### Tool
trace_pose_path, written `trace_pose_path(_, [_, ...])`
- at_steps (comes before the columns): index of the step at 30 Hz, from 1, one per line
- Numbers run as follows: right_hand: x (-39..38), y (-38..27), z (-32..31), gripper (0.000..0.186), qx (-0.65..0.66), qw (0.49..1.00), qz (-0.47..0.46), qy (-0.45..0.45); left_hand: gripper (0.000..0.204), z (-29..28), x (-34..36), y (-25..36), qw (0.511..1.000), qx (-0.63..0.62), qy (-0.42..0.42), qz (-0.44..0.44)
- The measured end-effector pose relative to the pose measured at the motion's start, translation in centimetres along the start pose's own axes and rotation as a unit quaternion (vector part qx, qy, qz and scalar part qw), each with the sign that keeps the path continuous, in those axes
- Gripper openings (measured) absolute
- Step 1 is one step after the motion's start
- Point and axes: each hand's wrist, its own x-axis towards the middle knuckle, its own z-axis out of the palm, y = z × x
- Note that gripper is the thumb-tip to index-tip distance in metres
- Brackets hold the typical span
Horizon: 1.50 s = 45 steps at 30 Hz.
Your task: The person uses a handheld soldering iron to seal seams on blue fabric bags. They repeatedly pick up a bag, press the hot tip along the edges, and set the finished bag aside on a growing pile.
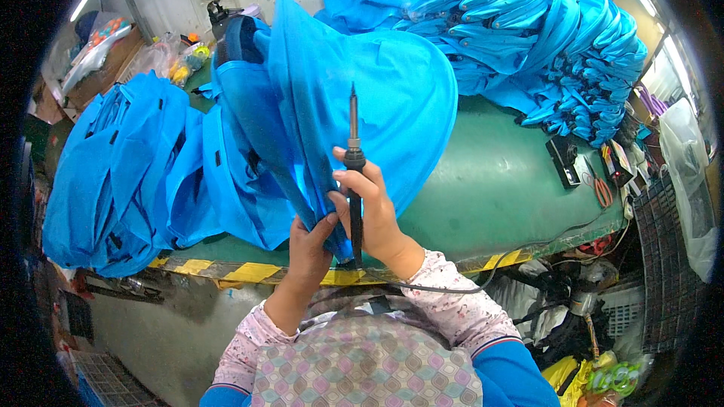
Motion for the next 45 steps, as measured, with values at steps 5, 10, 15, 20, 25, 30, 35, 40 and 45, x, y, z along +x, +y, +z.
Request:
trace_pose_path(5, [0.9,-3.1,-3.5,0.048,-0.148,0.986,-0.070,0.038,0.041,0.9,0.3,-0.7,0.991,-0.005,0.103,0.081])
trace_pose_path(10, [-0.2,-5.8,-5.7,0.036,-0.108,0.990,-0.068,-0.066,0.034,-0.1,0.6,-1.1,0.995,-0.015,0.079,0.067])
trace_pose_path(15, [-0.1,-5.4,-4.2,0.035,-0.168,0.973,-0.148,-0.063,0.033,0.8,0.1,-0.7,0.994,-0.045,0.081,0.064])
trace_pose_path(20, [0.0,-5.1,-3.6,0.031,-0.199,0.962,-0.169,-0.075,0.036,0.9,0.0,-0.5,0.993,-0.029,0.074,0.083])
trace_pose_path(25, [1.3,-5.1,-3.3,0.024,-0.142,0.988,-0.028,-0.050,0.035,1.4,-0.1,-0.4,0.988,0.007,0.092,0.120])
trace_pose_path(30, [0.3,-5.8,-5.4,0.024,-0.034,0.988,0.087,0.126,0.037,1.5,-0.7,0.5,0.994,-0.016,0.083,0.067])
trace_pose_path(35, [3.9,1.4,-7.0,0.038,-0.252,0.949,0.043,0.186,0.046,2.9,-2.8,3.0,0.993,-0.064,0.100,0.006])
trace_pose_path(40, [6.8,1.5,-5.5,0.045,-0.240,0.958,-0.019,0.155,0.048,0.0,-4.1,12.0,0.797,0.594,-0.110,-0.021])
trace_pose_path(45, [7.2,-0.5,-3.5,0.041,-0.194,0.969,-0.098,0.114,0.057,4.5,-1.7,22.4,0.793,0.544,-0.018,0.274])
